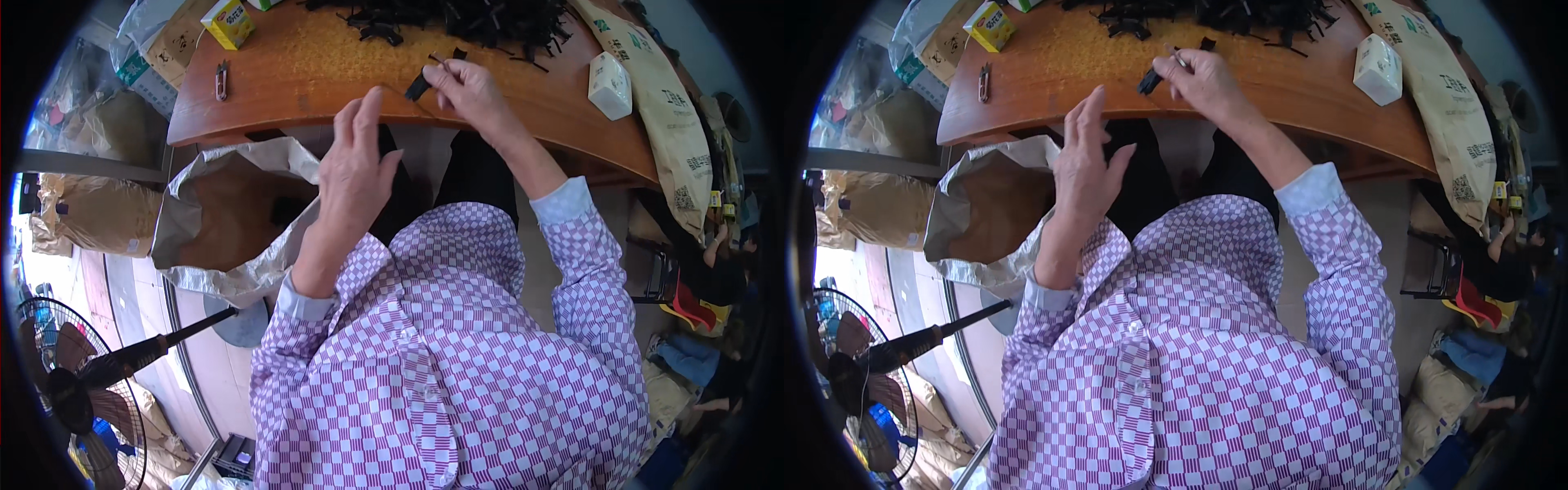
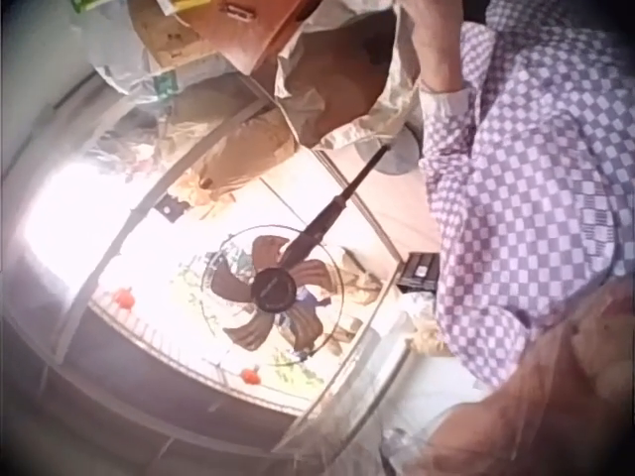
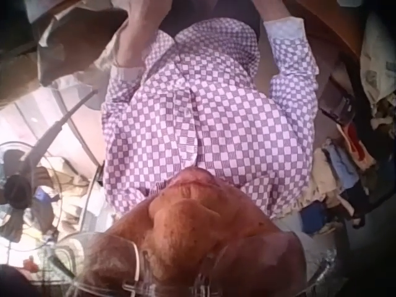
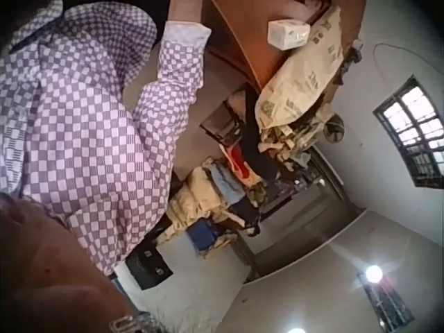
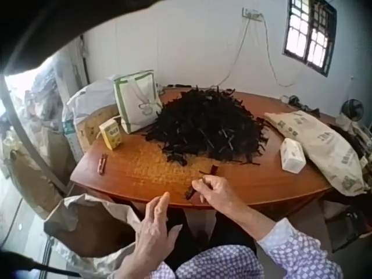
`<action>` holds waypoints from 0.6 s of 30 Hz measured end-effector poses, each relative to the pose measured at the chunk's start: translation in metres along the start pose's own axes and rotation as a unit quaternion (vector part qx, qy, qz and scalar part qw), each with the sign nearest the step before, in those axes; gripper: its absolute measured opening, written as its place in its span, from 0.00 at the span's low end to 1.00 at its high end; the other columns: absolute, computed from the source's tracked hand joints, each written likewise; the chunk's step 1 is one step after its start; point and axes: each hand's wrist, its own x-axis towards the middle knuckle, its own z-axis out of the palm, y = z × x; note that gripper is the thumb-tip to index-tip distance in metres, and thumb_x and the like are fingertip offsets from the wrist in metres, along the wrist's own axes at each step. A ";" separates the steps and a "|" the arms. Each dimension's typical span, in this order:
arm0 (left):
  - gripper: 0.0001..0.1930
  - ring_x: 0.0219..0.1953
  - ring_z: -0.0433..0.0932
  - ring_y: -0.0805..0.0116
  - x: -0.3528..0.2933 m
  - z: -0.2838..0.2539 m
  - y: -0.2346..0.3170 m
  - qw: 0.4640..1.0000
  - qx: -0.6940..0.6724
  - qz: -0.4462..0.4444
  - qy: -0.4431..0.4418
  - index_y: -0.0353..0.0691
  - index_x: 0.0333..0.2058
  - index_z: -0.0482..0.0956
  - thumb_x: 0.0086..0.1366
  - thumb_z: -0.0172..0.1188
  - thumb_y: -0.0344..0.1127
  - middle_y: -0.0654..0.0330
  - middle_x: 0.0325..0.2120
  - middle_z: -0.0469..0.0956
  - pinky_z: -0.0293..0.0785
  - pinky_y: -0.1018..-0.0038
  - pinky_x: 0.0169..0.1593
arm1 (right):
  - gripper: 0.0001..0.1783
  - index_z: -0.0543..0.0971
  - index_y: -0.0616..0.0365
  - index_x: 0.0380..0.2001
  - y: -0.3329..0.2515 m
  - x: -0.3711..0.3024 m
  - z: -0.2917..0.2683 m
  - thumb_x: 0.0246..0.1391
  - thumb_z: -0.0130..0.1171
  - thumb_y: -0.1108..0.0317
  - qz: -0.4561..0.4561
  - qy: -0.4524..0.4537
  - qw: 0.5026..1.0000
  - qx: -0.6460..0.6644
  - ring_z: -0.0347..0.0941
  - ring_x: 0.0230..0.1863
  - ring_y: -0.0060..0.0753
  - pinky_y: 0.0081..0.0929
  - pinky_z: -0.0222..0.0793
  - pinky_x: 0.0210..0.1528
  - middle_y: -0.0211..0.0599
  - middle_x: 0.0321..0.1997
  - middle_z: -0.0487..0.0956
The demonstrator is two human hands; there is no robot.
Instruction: Assembling small black plastic components manually at a workstation.
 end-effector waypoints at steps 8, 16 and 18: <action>0.38 0.41 0.77 0.50 -0.017 0.019 -0.002 0.988 -0.042 -0.036 -0.143 0.39 0.59 0.58 0.49 0.66 0.28 0.47 0.44 0.73 0.75 0.64 0.41 | 0.14 0.73 0.65 0.24 0.017 -0.060 0.039 0.55 0.60 0.65 -0.190 0.001 0.969 -0.158 0.63 0.21 0.16 0.20 0.62 0.22 0.29 0.16 0.70; 0.27 0.30 0.79 0.58 -0.039 0.017 0.004 0.942 -0.210 -0.201 -0.166 0.34 0.51 0.65 0.52 0.63 0.25 0.48 0.33 0.76 0.75 0.73 0.35 | 0.17 0.77 0.60 0.27 0.036 -0.075 0.040 0.60 0.53 0.56 0.004 -0.141 0.989 -0.032 0.61 0.18 0.13 0.16 0.57 0.20 0.24 0.15 0.67; 0.24 0.26 0.77 0.70 -0.050 0.022 -0.009 0.930 -0.266 -0.214 -0.138 0.35 0.50 0.66 0.54 0.60 0.23 0.53 0.29 0.76 0.73 0.79 0.32 | 0.23 0.78 0.61 0.28 0.028 -0.082 0.044 0.62 0.48 0.52 0.073 -0.122 0.986 0.090 0.61 0.18 0.15 0.17 0.57 0.20 0.23 0.14 0.65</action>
